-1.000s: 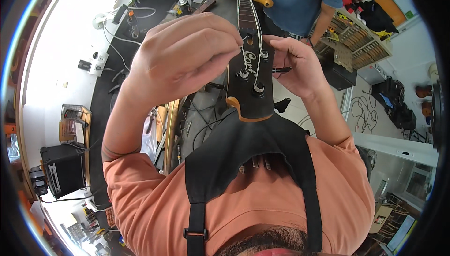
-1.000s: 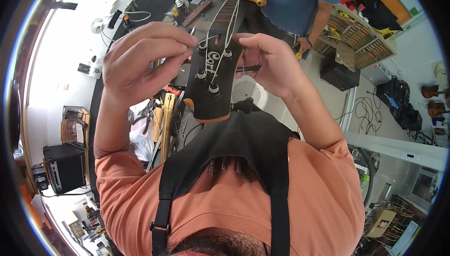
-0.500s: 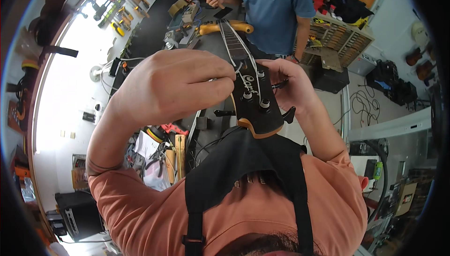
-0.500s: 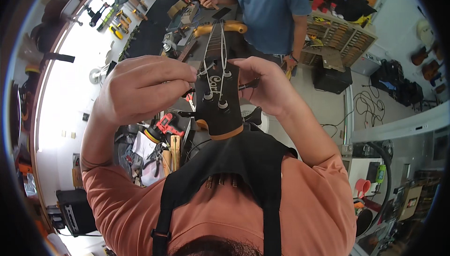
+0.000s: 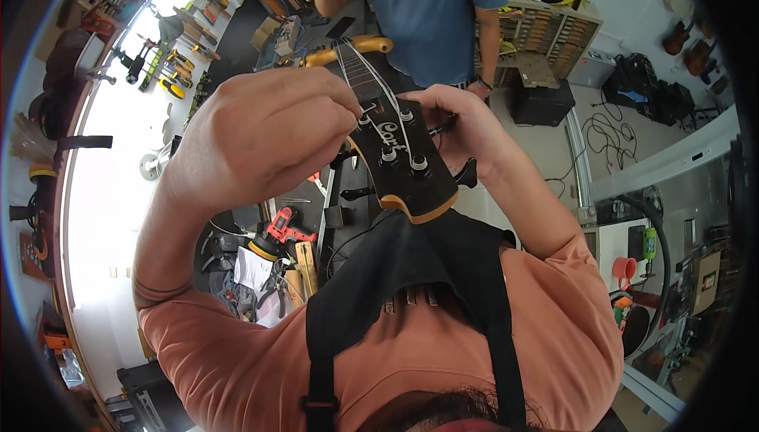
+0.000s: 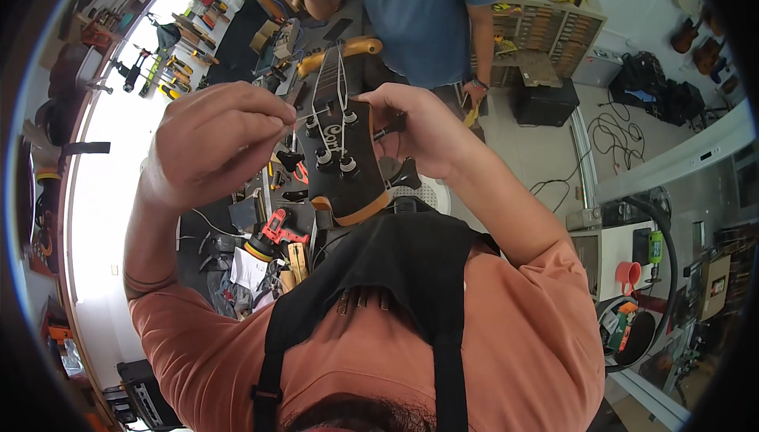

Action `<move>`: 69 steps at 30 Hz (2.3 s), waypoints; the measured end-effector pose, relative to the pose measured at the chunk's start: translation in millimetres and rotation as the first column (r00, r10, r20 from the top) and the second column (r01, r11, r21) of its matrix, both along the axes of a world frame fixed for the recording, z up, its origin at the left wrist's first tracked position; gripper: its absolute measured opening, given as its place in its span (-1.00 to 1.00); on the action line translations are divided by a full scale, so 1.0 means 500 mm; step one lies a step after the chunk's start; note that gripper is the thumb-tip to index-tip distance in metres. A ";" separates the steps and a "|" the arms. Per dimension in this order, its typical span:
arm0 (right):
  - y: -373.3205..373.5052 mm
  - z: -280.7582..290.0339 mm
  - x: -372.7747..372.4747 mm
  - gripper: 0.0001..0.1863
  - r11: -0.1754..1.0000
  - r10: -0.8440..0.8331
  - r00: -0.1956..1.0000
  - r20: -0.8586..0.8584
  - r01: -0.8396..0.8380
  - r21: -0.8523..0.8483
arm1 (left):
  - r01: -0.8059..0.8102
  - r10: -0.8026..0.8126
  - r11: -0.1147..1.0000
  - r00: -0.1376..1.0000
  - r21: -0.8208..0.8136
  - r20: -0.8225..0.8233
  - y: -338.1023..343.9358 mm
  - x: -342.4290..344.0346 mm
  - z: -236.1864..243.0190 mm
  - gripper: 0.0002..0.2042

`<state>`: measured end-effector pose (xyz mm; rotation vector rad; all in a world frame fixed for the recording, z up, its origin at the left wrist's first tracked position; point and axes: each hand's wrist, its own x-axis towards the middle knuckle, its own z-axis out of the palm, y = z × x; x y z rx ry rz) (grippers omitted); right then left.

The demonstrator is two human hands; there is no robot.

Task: The person strings an electric guitar by threading a new string through the headstock tuning post, pulling it taut, and winding it around the post. The person uses a string winder tool to tighten the string and repeats the process for multiple strings.

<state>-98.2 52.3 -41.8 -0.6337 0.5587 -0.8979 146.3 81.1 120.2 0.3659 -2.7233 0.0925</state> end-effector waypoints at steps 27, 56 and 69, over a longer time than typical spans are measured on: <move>0.003 -0.021 -0.005 -0.77 0.995 0.077 0.992 0.095 -0.070 -0.069 | -0.267 0.275 0.961 0.945 -0.066 0.175 0.029 -0.078 -0.030 -0.76; 0.027 0.001 0.043 -0.77 0.993 0.111 0.992 0.064 -0.112 0.024 | -0.672 0.800 0.567 0.588 0.476 -0.122 0.099 -0.019 -0.092 -0.81; 0.011 -0.028 0.087 -0.60 0.885 0.466 0.868 0.174 -0.453 -0.111 | -0.756 0.836 0.528 0.543 0.386 -0.080 0.189 -0.004 -0.041 -0.77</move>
